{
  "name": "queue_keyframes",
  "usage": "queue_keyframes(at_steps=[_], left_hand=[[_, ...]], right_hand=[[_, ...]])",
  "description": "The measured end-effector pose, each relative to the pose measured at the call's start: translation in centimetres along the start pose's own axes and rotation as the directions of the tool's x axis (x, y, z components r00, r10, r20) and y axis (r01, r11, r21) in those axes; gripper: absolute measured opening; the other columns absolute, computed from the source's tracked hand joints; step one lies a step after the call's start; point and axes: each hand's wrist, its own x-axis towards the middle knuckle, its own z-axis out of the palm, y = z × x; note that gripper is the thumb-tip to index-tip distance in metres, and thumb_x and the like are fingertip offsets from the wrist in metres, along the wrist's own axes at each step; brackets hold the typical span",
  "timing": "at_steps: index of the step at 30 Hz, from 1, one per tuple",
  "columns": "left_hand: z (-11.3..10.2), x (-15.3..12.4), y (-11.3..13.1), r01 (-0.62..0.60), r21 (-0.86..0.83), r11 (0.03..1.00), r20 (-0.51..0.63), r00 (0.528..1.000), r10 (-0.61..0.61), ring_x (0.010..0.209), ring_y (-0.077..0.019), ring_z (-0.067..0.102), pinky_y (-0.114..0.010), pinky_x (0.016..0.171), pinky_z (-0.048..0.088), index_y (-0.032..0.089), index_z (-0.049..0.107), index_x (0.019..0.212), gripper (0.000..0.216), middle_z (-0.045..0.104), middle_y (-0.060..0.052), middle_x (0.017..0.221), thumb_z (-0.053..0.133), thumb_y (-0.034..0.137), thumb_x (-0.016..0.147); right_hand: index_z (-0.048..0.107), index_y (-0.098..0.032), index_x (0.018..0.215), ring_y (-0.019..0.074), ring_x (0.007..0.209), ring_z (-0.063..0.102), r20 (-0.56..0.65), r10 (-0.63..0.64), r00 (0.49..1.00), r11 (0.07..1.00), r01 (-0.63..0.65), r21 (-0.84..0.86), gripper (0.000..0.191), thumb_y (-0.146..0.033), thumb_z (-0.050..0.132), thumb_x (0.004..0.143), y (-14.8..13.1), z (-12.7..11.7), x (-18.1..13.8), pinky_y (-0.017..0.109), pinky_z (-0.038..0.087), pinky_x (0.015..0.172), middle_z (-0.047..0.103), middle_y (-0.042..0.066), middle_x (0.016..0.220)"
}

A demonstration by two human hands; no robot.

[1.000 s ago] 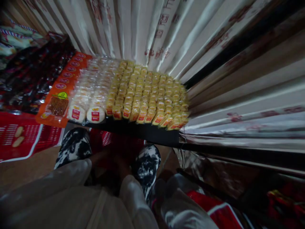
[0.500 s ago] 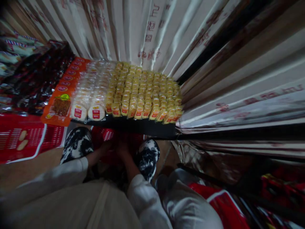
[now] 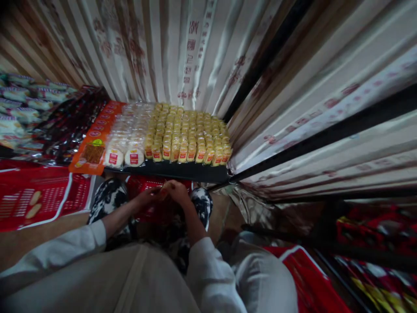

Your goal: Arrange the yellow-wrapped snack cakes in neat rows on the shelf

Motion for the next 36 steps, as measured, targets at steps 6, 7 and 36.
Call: queue_keyframes(at_steps=[6, 7, 36], left_hand=[[1.4, -1.8, 2.5, 0.012, -0.061, 0.998, 0.004, 1.0, -0.011, 0.071, -0.0166, 0.063, -0.026, 0.066, 0.048, 0.014, 0.063, 0.092, 0.042, 0.068, -0.004, 0.078, 0.079, 0.035, 0.059], [1.7, -2.0, 2.8, -0.002, -0.078, 0.997, -0.012, 1.0, 0.001, 0.069, -0.0152, 0.063, -0.025, 0.064, 0.047, 0.013, 0.062, 0.093, 0.045, 0.067, -0.004, 0.078, 0.079, 0.035, 0.058], [9.5, 2.0, 7.5, -0.148, 0.141, 0.979, -0.168, 0.971, 0.171, 0.063, -0.0108, 0.056, -0.021, 0.058, 0.047, 0.016, 0.059, 0.099, 0.028, 0.061, 0.0, 0.077, 0.056, 0.009, 0.072]], right_hand=[[0.068, -0.019, 0.084, 0.0143, 0.065, 0.06, -0.106, 0.117, 0.987, 0.952, -0.081, 0.296, 0.025, -0.041, 0.062, 0.074, -0.6, -1.6, -1.1, 0.024, 0.047, 0.061, 0.066, -0.002, 0.068], [0.067, -0.018, 0.084, 0.0135, 0.061, 0.058, -0.12, 0.14, 0.983, 0.925, -0.086, 0.371, 0.028, -0.044, 0.062, 0.073, -0.7, -1.8, -1.2, 0.023, 0.046, 0.058, 0.065, -0.002, 0.065], [0.058, -0.019, 0.102, 0.0145, 0.071, 0.062, -0.368, 0.275, 0.888, 0.708, 0.072, 0.702, 0.041, -0.042, 0.064, 0.069, 1.1, -5.2, -3.0, 0.025, 0.051, 0.064, 0.067, 0.003, 0.085]])
